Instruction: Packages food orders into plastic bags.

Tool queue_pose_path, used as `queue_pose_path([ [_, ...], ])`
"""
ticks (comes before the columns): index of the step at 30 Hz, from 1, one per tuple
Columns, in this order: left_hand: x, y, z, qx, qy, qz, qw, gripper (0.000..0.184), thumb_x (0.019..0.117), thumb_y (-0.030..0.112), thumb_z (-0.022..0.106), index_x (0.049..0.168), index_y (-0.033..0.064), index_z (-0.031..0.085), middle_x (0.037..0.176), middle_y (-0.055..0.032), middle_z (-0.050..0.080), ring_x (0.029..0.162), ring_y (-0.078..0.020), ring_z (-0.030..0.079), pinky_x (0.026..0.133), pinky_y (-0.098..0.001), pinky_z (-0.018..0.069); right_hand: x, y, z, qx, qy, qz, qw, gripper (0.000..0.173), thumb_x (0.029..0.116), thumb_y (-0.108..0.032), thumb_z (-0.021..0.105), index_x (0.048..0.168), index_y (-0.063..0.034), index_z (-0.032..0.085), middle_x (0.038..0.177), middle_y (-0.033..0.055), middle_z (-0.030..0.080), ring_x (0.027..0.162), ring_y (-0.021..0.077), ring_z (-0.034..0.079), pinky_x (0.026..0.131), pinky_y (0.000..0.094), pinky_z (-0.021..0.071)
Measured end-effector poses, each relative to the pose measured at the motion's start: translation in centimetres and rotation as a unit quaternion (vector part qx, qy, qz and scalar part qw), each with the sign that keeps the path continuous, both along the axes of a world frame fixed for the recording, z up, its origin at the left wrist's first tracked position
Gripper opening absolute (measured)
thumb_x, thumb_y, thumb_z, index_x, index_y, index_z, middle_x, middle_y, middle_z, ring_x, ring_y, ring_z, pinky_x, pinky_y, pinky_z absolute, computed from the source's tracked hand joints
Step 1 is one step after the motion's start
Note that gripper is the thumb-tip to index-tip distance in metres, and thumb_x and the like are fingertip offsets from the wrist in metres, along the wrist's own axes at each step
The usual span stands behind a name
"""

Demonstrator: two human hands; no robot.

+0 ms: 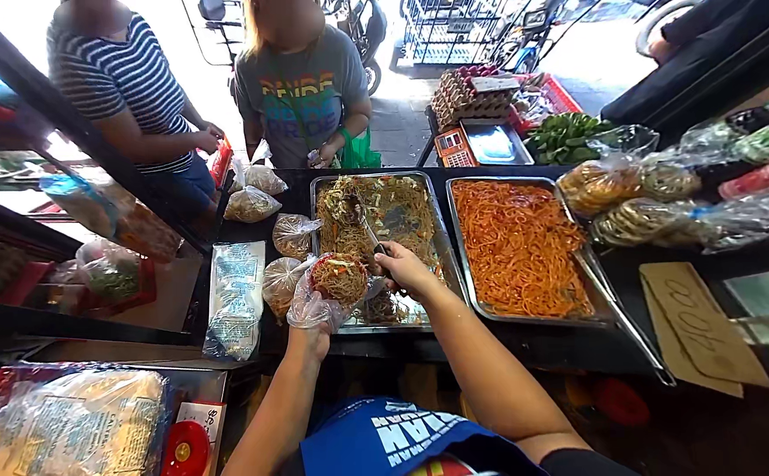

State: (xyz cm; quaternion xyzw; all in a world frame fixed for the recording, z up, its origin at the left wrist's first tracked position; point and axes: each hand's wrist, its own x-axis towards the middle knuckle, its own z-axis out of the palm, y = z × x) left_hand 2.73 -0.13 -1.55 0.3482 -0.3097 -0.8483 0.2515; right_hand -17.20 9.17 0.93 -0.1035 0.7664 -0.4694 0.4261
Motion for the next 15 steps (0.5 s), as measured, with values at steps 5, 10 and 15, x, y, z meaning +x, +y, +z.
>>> queue_pose_path([
  [5,-0.6,-0.1,-0.2,-0.004,-0.012,0.022,1.000,0.039,0.1056,0.007,0.048,0.145,0.0112,0.049,0.119,-0.0184,0.065,0.101,-0.0321,0.067,0.086,-0.0561,0.0572,-0.1,3.2,1.9,-0.103,-0.138,-0.044,0.984,0.034,0.1104,-0.026,0.047,0.143,-0.0149,0.049,0.074,0.0027,0.057,0.046,0.0065,0.046,0.040,0.0191,0.0395],
  [10,-1.7,-0.1,-0.5,-0.008,-0.006,0.028,1.000,0.031,0.1052,0.005,0.048,0.136,0.0066,0.052,0.107,-0.0154,0.066,0.090,-0.0273,0.067,0.082,-0.0508,0.0584,2.8,8.3,5.9,-0.117,-0.062,0.044,0.990,0.043,0.1088,-0.020,0.046,0.151,-0.0141,0.042,0.076,0.0030,0.057,0.046,0.0089,0.048,0.039,0.0223,0.0428],
  [15,-2.8,-0.2,-0.6,-0.019,0.000,0.026,0.999,0.034,0.1055,0.004,0.046,0.139,0.0088,0.050,0.112,-0.0159,0.065,0.093,-0.0269,0.067,0.082,-0.0482,0.0581,6.0,12.1,8.1,-0.009,0.144,0.179,0.973,0.050,0.1043,-0.034,0.055,0.153,-0.0227,0.047,0.089,0.0017,0.066,0.060,0.0112,0.059,0.051,0.0292,0.0511],
])
